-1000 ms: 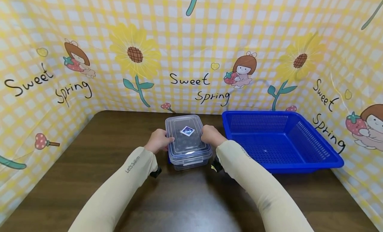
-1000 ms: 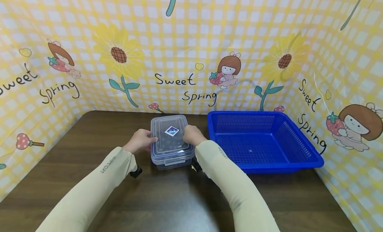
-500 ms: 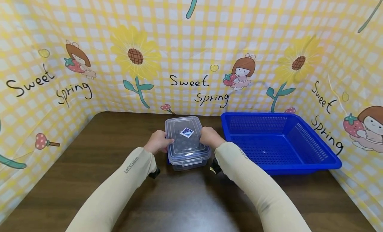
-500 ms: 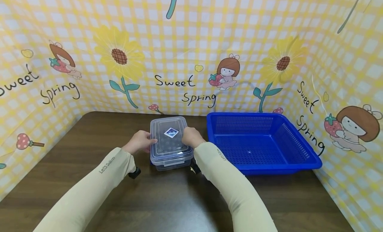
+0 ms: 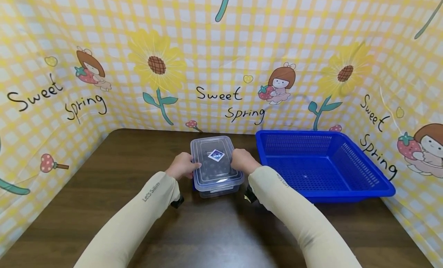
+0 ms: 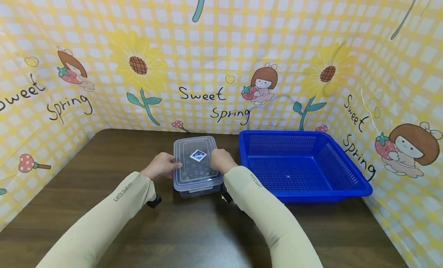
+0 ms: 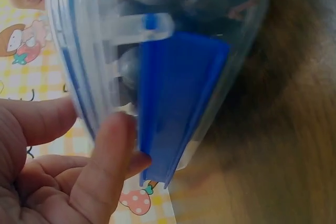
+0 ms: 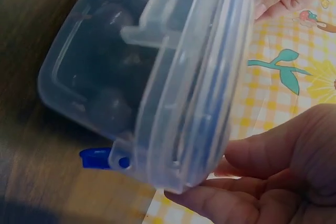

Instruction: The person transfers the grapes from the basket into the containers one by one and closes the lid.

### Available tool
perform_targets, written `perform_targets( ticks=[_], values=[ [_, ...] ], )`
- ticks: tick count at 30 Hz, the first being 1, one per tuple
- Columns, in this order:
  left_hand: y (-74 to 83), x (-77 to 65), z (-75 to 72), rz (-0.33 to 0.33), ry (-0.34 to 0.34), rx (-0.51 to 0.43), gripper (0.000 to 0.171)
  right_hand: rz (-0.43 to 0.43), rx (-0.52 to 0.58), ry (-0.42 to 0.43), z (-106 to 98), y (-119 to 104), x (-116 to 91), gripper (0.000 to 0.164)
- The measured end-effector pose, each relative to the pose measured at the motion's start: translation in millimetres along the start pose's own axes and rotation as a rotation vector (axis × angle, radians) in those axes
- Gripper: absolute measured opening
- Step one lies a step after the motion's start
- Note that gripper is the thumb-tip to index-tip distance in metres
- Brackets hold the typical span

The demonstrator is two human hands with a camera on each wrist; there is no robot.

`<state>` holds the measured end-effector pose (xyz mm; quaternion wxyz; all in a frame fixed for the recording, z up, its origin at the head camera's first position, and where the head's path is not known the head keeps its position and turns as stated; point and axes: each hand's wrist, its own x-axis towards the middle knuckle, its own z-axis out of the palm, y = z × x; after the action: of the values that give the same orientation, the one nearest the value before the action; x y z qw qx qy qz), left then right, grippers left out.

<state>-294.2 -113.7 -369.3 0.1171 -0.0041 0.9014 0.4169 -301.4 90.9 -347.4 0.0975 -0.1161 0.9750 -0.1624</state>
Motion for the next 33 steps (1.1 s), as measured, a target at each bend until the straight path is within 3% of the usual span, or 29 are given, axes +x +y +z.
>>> perform_targets(
  ticks=[6,12,18,26,33],
  values=[
    [1.4,1.7,0.2,0.022,0.011,0.025,0.02,-0.021,-0.066,-0.047,-6,1,4,0.022],
    [0.5,3.0,-3.3,0.03,-0.012,0.054,0.029,-0.058,-0.105,-0.135,-14,6,10,0.036],
    [-7.4,3.7,-16.6,-0.003,-0.048,0.075,0.028,-0.141,-0.148,-0.153,-8,0,5,0.04],
    [-23.4,3.9,-43.3,-0.053,-0.078,0.083,0.034,-0.054,-0.107,-0.138,1,-29,2,0.032],
    [-26.4,1.6,-49.8,-0.064,-0.104,0.12,0.027,0.05,-0.131,-0.109,5,-39,2,0.021]
  ],
)
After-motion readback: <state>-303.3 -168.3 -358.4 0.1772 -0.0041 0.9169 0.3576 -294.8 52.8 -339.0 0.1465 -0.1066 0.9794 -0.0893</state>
